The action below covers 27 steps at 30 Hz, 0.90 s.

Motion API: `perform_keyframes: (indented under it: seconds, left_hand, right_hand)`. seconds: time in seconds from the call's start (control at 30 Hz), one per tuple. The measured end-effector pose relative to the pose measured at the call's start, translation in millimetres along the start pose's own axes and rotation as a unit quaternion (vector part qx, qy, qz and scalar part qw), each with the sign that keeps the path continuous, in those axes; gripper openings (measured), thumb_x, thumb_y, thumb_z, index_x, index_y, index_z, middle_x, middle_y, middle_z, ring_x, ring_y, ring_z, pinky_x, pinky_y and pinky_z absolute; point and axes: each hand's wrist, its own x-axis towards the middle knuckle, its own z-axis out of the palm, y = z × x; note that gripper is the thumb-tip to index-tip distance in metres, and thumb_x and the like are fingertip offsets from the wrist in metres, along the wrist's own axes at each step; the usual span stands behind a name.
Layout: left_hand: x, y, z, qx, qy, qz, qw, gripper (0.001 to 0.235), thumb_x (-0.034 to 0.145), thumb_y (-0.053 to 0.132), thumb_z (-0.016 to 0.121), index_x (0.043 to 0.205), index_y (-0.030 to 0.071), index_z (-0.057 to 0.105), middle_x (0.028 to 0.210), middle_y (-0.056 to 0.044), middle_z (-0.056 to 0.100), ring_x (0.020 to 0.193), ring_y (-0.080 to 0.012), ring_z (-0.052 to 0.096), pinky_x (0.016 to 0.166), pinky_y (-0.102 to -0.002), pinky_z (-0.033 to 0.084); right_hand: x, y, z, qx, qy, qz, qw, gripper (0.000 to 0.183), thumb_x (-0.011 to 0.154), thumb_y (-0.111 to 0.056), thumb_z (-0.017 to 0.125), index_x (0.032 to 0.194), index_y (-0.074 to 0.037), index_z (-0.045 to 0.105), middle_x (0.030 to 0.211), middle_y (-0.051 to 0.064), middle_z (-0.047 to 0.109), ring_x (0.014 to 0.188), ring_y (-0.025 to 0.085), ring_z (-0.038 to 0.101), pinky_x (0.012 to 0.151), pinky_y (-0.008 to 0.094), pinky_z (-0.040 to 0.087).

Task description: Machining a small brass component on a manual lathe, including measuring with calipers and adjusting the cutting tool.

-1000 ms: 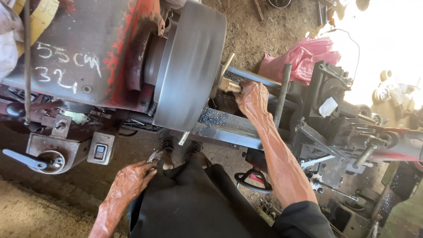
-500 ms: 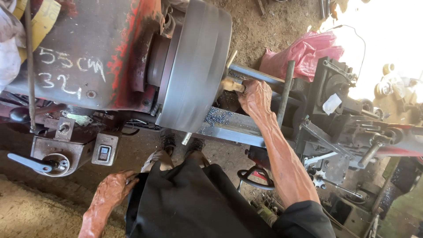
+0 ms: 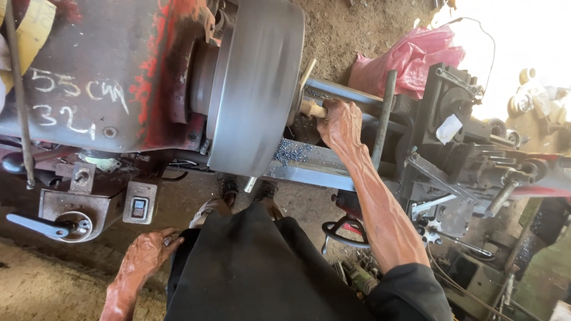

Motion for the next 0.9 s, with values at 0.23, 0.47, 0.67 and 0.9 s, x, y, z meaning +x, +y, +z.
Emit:
perform_keyframes:
  seconds: [0.23,0.47,0.67,0.9]
  left_hand:
    - [4,14,1,0.038,0.003,0.030,0.999,0.053,0.090,0.058,0.059,0.128,0.024,0.073,0.130,0.000,0.073,0.117,-0.0270,0.072,0.093,-0.042,0.061]
    - [-47,0,-3,0.159,0.213,-0.089,0.960,0.048,0.101,0.067,0.051,0.122,0.029,0.071,0.111,0.001,0.073,0.097,-0.0221,0.070,0.078,-0.034,0.055]
    - [-49,-84,-24,0.128,0.633,-0.045,0.762,0.047,0.135,0.036,0.085,0.129,-0.002,0.057,0.099,-0.007,0.059,0.076,-0.0234,0.059,0.063,-0.036,0.049]
    - [-10,-135,-24,0.110,0.564,-0.042,0.817,0.043,0.138,0.035,0.078,0.132,-0.005,0.066,0.097,-0.014,0.072,0.068,-0.0326,0.067,0.054,-0.038,0.052]
  right_hand:
    - [-6,-3,-4,-0.003,0.016,0.002,1.000,0.014,0.073,-0.012,0.061,0.067,-0.014,0.049,0.054,-0.002,0.045,0.049,0.015,0.039,0.048,0.036,0.037]
    - [-25,-43,-76,0.171,-0.052,0.043,0.983,0.103,0.073,-0.030,0.094,0.153,-0.010,0.032,0.149,0.025,0.048,0.130,0.045,0.053,0.099,0.064,0.047]
    - [-59,-26,-75,0.410,-0.071,0.180,0.891,0.080,0.081,-0.042,0.080,0.143,-0.011,0.040,0.130,0.020,0.065,0.110,0.033,0.071,0.092,0.045,0.063]
    - [-77,-31,-112,0.400,-0.098,0.223,0.884,0.065,0.087,-0.055,0.062,0.128,-0.006,0.065,0.123,0.015,0.074,0.104,0.024,0.074,0.087,0.035,0.062]
